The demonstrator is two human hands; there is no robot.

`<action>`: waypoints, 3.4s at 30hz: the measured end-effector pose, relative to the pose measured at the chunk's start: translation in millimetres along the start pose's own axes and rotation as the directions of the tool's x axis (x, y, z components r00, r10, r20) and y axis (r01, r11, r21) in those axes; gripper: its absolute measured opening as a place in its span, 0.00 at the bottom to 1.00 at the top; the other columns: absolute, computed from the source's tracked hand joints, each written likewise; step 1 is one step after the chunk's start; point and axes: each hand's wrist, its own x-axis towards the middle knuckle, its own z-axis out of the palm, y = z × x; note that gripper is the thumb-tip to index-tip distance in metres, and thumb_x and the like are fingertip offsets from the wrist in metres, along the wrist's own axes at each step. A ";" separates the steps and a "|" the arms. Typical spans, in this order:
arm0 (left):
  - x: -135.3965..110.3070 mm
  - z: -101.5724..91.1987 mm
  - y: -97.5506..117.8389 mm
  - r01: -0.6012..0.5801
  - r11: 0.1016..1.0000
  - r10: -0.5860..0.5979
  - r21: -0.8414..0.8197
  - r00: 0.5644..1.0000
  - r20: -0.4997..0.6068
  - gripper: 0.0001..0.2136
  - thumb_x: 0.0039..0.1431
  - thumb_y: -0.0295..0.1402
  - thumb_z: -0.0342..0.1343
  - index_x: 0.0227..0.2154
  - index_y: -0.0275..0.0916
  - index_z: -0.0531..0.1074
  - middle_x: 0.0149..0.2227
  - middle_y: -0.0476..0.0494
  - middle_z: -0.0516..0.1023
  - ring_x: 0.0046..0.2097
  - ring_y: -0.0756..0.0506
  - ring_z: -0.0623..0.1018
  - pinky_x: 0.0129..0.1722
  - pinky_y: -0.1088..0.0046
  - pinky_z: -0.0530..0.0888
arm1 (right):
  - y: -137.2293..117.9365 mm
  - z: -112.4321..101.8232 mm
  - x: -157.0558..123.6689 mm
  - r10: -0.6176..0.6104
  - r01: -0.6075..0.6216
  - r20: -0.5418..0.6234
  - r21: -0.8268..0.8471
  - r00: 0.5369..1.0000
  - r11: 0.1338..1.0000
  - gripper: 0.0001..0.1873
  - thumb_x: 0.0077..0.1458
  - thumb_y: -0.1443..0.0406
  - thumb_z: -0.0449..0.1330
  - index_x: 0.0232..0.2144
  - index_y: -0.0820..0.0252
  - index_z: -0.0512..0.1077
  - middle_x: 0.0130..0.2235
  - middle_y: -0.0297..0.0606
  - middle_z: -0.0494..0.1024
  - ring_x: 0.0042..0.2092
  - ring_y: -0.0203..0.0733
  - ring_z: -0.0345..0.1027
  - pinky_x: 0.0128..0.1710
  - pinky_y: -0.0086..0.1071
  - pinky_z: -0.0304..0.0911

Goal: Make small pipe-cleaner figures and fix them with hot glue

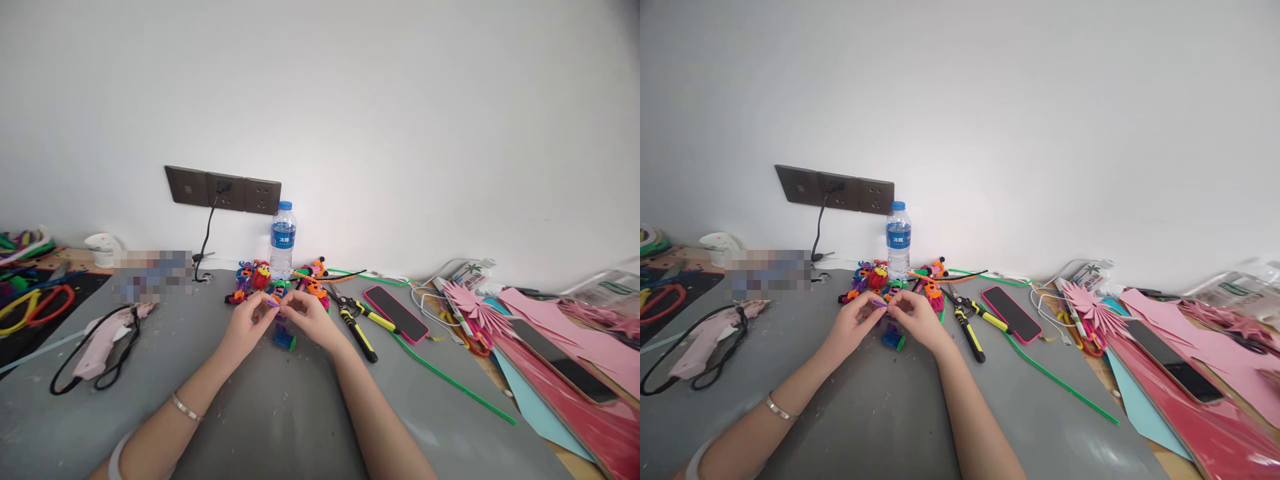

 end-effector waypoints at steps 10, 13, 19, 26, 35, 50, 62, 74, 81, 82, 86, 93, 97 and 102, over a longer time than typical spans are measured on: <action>-1.7 1.3 1.3 0.063 0.998 -0.062 -0.006 0.997 0.037 0.10 0.60 0.40 0.49 0.27 0.40 0.63 0.26 0.52 0.66 0.24 0.51 0.66 0.23 0.78 0.63 | -0.6 -2.2 2.4 0.056 -0.043 -0.065 0.176 0.996 0.983 0.12 0.54 0.57 0.58 0.28 0.59 0.64 0.28 0.32 0.69 0.31 0.36 0.64 0.35 0.31 0.61; -2.4 0.6 0.5 0.056 0.998 -0.055 -0.018 0.996 0.070 0.12 0.62 0.40 0.46 0.26 0.40 0.61 0.25 0.53 0.62 0.25 0.51 0.64 0.24 0.78 0.63 | 2.2 -4.6 3.8 0.082 -0.051 -0.097 0.280 0.992 0.959 0.13 0.51 0.57 0.61 0.29 0.58 0.64 0.27 0.31 0.69 0.30 0.36 0.64 0.34 0.31 0.62; -2.6 2.6 1.2 -0.040 0.998 0.031 0.050 0.984 0.173 0.11 0.58 0.32 0.47 0.21 0.40 0.54 0.23 0.54 0.55 0.24 0.52 0.60 0.25 0.78 0.59 | 11.1 -8.6 7.3 0.096 0.004 -0.216 0.420 0.972 0.907 0.10 0.50 0.60 0.61 0.31 0.59 0.66 0.24 0.27 0.64 0.25 0.31 0.57 0.28 0.28 0.56; -4.2 4.4 2.6 -0.040 0.998 0.026 0.052 0.970 0.242 0.11 0.55 0.29 0.49 0.20 0.40 0.55 0.22 0.55 0.53 0.24 0.52 0.58 0.25 0.77 0.58 | 10.4 -6.9 8.3 0.035 0.099 -0.311 0.404 0.950 0.909 0.11 0.49 0.60 0.63 0.31 0.58 0.66 0.25 0.28 0.64 0.24 0.31 0.54 0.27 0.27 0.54; 0.4 -2.1 0.4 0.172 0.958 -0.175 -0.230 0.985 0.006 0.12 0.57 0.44 0.54 0.27 0.40 0.66 0.25 0.51 0.68 0.27 0.50 0.67 0.26 0.76 0.64 | 11.5 -12.5 7.1 0.048 0.058 -0.251 0.399 0.967 0.915 0.12 0.50 0.58 0.63 0.32 0.57 0.67 0.23 0.27 0.63 0.24 0.32 0.55 0.26 0.28 0.53; 2.1 -2.3 10.9 0.357 0.628 -0.436 -0.692 0.898 0.067 0.16 0.45 0.44 0.66 0.28 0.37 0.71 0.25 0.51 0.69 0.29 0.51 0.68 0.26 0.78 0.66 | -3.1 2.7 0.4 0.087 -0.118 0.120 0.284 0.989 0.952 0.17 0.50 0.54 0.65 0.28 0.60 0.65 0.24 0.29 0.68 0.26 0.32 0.60 0.30 0.30 0.58; 0.9 -0.8 12.3 0.398 0.592 -0.448 -0.701 0.885 0.124 0.13 0.45 0.39 0.67 0.25 0.37 0.69 0.28 0.47 0.74 0.33 0.49 0.72 0.27 0.77 0.68 | -1.5 -1.9 2.6 0.026 -0.004 -0.089 0.240 0.996 0.971 0.15 0.53 0.54 0.62 0.28 0.59 0.65 0.24 0.28 0.64 0.26 0.33 0.57 0.28 0.28 0.54; 1.9 -1.7 13.8 0.377 0.559 -0.406 -0.738 0.901 0.152 0.11 0.51 0.37 0.62 0.26 0.39 0.65 0.26 0.53 0.69 0.25 0.54 0.64 0.24 0.78 0.64 | -2.2 -2.6 2.7 0.004 0.019 -0.097 0.237 0.995 0.971 0.14 0.53 0.55 0.62 0.28 0.59 0.65 0.25 0.28 0.64 0.26 0.33 0.57 0.28 0.29 0.54; 1.4 -2.0 15.4 0.346 0.604 -0.403 -0.718 0.910 0.100 0.15 0.49 0.41 0.64 0.24 0.38 0.64 0.25 0.54 0.65 0.25 0.54 0.63 0.25 0.78 0.63 | -2.2 -4.7 2.9 0.026 0.013 -0.160 0.236 0.987 0.972 0.14 0.53 0.55 0.61 0.27 0.58 0.65 0.23 0.29 0.65 0.27 0.35 0.58 0.30 0.30 0.56; 1.2 -2.1 17.0 0.346 0.617 -0.401 -0.707 0.911 0.096 0.16 0.49 0.41 0.64 0.23 0.39 0.63 0.24 0.54 0.65 0.26 0.54 0.64 0.25 0.78 0.63 | -1.9 -4.9 3.1 0.027 0.019 -0.184 0.240 0.982 0.971 0.13 0.53 0.55 0.61 0.27 0.57 0.66 0.23 0.29 0.65 0.27 0.35 0.59 0.30 0.30 0.56; 0.9 -2.6 21.7 0.350 0.668 -0.383 -0.657 0.918 0.100 0.17 0.48 0.42 0.64 0.21 0.39 0.62 0.22 0.54 0.64 0.26 0.52 0.63 0.25 0.78 0.62 | 2.0 -6.6 4.9 0.050 0.037 -0.264 0.313 0.963 0.949 0.14 0.52 0.55 0.62 0.29 0.57 0.66 0.24 0.29 0.65 0.27 0.35 0.59 0.32 0.31 0.58; 2.6 -5.8 11.6 0.229 0.884 -0.263 -0.409 0.964 -0.030 0.15 0.51 0.43 0.61 0.21 0.40 0.65 0.21 0.54 0.61 0.23 0.52 0.60 0.24 0.76 0.58 | 11.3 -13.6 7.3 0.103 0.014 -0.272 0.396 0.957 0.918 0.13 0.50 0.56 0.63 0.27 0.57 0.65 0.22 0.28 0.65 0.26 0.34 0.58 0.31 0.29 0.56; 3.1 -6.8 5.1 0.135 0.955 -0.150 -0.264 0.988 -0.040 0.13 0.51 0.41 0.60 0.20 0.39 0.68 0.23 0.50 0.66 0.29 0.48 0.66 0.27 0.75 0.61 | 10.3 -16.7 6.6 0.143 -0.006 -0.269 0.453 0.953 0.892 0.15 0.49 0.56 0.64 0.25 0.57 0.64 0.22 0.28 0.62 0.26 0.34 0.58 0.29 0.29 0.56; 2.1 -5.1 9.0 0.233 0.916 -0.249 -0.325 0.968 -0.007 0.14 0.49 0.44 0.62 0.19 0.39 0.69 0.21 0.52 0.64 0.25 0.50 0.62 0.24 0.76 0.59 | 1.7 -10.4 3.9 0.141 -0.030 -0.173 0.528 0.975 0.849 0.15 0.48 0.56 0.66 0.31 0.57 0.67 0.25 0.29 0.66 0.27 0.34 0.60 0.31 0.29 0.59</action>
